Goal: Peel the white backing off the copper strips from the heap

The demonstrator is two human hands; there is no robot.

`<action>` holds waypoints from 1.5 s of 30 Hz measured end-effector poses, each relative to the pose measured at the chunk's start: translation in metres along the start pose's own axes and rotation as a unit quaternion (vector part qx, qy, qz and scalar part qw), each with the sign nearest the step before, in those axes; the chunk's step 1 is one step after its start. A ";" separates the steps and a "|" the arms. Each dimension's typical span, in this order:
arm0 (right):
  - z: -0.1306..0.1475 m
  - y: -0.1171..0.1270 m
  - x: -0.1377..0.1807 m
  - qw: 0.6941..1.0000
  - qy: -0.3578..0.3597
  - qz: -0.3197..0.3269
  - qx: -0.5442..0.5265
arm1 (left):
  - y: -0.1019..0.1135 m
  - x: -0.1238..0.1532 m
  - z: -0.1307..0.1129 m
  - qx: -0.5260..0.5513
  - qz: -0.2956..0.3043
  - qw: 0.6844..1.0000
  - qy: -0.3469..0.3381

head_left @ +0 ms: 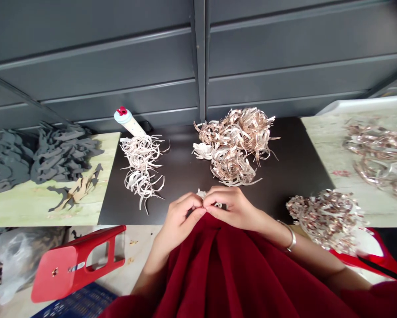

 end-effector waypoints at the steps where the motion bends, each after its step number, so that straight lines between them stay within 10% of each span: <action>1: 0.002 0.002 0.000 1.000 -0.001 0.008 -0.006 | 0.000 0.001 -0.002 0.000 0.010 1.000 -0.010; 11: 0.006 0.006 0.000 0.997 -0.019 0.042 -0.061 | 0.004 0.006 -0.015 -0.039 0.039 0.998 -0.042; 19: -0.002 0.003 0.002 0.979 -0.065 0.042 -0.191 | -0.004 0.012 -0.013 0.052 -0.063 0.996 -0.041; 31: 0.006 -0.003 0.016 0.980 0.145 -0.125 0.060 | -0.031 0.021 -0.005 -0.043 -0.244 0.968 -0.047; 37: 0.002 0.000 0.025 0.927 0.115 -0.331 0.134 | -0.039 0.022 0.000 0.005 -0.281 0.959 -0.027; 45: 0.001 -0.018 0.021 0.957 0.142 -0.206 0.150 | -0.038 0.018 -0.004 -0.019 -0.257 0.965 -0.054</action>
Point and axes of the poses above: each hand's wrist, its own x-axis away from the middle knuckle, its own y-axis out of the back of the hand, z = x × y, the point moved 1 cm from there along -x, towards the middle knuckle, and after that the axes turned 3 degrees about -y, right-handed, at the moved point
